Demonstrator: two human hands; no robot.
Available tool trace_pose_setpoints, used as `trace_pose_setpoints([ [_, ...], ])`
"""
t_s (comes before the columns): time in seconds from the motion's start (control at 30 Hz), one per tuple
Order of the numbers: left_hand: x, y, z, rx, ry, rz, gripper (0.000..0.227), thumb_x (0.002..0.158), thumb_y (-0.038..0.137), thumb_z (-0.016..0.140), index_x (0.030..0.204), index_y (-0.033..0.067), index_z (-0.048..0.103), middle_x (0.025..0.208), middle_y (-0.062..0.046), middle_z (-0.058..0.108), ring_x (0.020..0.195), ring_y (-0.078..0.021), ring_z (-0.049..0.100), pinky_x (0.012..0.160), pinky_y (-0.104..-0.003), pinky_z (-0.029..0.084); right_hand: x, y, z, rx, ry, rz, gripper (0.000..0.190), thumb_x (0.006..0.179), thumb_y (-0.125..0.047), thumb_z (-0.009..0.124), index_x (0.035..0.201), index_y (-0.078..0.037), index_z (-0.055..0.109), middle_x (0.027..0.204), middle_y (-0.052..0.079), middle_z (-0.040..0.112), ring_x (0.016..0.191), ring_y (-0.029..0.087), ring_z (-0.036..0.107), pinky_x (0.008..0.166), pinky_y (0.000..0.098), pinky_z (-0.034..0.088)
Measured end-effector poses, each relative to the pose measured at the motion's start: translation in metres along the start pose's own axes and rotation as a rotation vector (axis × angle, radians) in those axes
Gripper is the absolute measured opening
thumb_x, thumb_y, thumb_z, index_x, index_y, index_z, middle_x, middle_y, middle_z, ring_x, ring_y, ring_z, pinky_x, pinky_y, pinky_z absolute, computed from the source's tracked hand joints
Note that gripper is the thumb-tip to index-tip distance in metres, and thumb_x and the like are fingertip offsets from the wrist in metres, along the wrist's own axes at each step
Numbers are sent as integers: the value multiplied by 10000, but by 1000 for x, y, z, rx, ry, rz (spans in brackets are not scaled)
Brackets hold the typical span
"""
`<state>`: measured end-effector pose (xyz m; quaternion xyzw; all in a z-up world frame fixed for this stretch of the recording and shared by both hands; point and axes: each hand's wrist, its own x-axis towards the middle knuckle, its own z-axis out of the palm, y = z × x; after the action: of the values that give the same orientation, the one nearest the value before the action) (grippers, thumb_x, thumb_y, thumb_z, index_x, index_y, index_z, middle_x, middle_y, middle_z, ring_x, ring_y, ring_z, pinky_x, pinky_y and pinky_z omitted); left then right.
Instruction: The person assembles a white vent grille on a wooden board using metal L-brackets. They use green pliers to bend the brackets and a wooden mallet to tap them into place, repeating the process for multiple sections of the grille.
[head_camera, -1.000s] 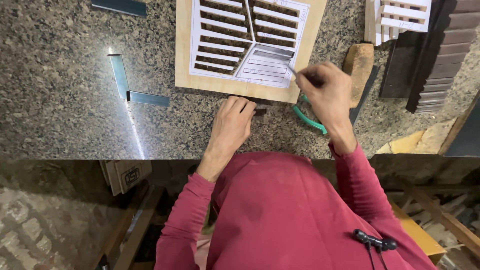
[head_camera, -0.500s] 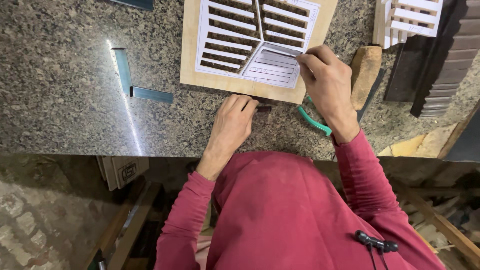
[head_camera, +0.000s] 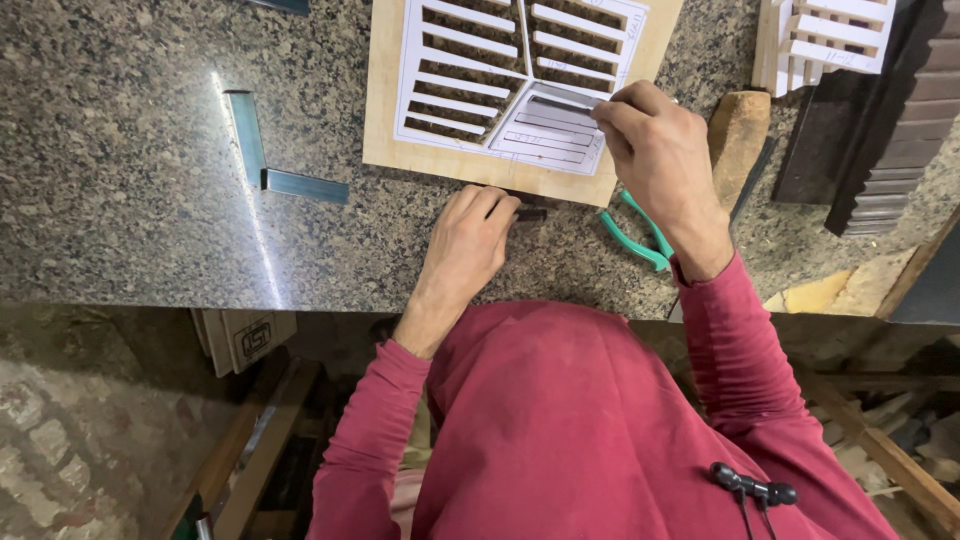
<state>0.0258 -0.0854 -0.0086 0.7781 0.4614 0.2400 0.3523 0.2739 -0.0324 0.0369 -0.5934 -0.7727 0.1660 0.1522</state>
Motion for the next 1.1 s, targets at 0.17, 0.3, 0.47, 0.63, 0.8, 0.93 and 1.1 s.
trace_pose_setpoints([
  [0.17, 0, -1, 2, 3, 19, 16, 200, 917, 34, 697, 1114, 3, 700, 1073, -103, 655, 1005, -291, 608, 903, -428, 514, 2, 1, -2, -12, 4, -15, 68, 1003, -52, 765, 1062, -23, 778, 1033, 87, 695, 840, 262, 708, 746, 362, 576],
  [0.3, -2, -3, 5, 1, 8, 0, 190, 928, 26, 701, 1117, 2, 700, 1067, -97, 658, 992, -276, 610, 905, -418, 522, 3, 2, -1, 39, -10, 9, 84, 987, -12, 757, 1067, -19, 781, 1016, 90, 704, 851, 248, 726, 754, 343, 588],
  [0.47, -2, -4, 7, 6, 18, 11, 192, 922, 28, 707, 1113, 5, 703, 1066, -97, 659, 997, -278, 613, 909, -420, 521, 1, 3, -2, 85, 6, 7, 122, 963, 31, 759, 1071, -20, 785, 1036, 93, 726, 888, 242, 742, 783, 334, 600],
  [0.63, -4, -3, 4, 9, 30, 12, 199, 918, 33, 704, 1114, 5, 698, 1068, -100, 658, 1013, -285, 614, 924, -427, 516, -1, 0, -3, 150, 27, 15, 160, 987, 32, 719, 1127, -23, 774, 1081, 91, 737, 940, 220, 759, 814, 320, 611],
  [0.8, -4, -2, 2, 24, 18, 14, 200, 920, 34, 695, 1118, 8, 691, 1075, -105, 656, 1025, -294, 615, 926, -433, 510, -5, -1, -5, 118, 38, 67, 143, 1008, 19, 737, 1146, -6, 768, 1039, 124, 740, 879, 262, 737, 750, 351, 577],
  [0.93, -3, -2, 1, 21, 22, 18, 202, 924, 39, 693, 1124, 10, 691, 1068, -102, 654, 1018, -292, 615, 925, -432, 511, -8, 2, -6, 187, 63, 111, 215, 1019, 81, 660, 1207, 12, 738, 1064, 130, 744, 958, 231, 771, 757, 326, 594],
  [1.1, -3, -3, 2, 30, 11, 11, 209, 922, 37, 693, 1130, 12, 692, 1072, -103, 657, 1019, -294, 616, 922, -431, 511, -17, 8, -7, 283, 119, 127, 204, 1063, 101, 631, 1230, 22, 718, 1100, 132, 746, 1008, 207, 780, 813, 291, 625],
])
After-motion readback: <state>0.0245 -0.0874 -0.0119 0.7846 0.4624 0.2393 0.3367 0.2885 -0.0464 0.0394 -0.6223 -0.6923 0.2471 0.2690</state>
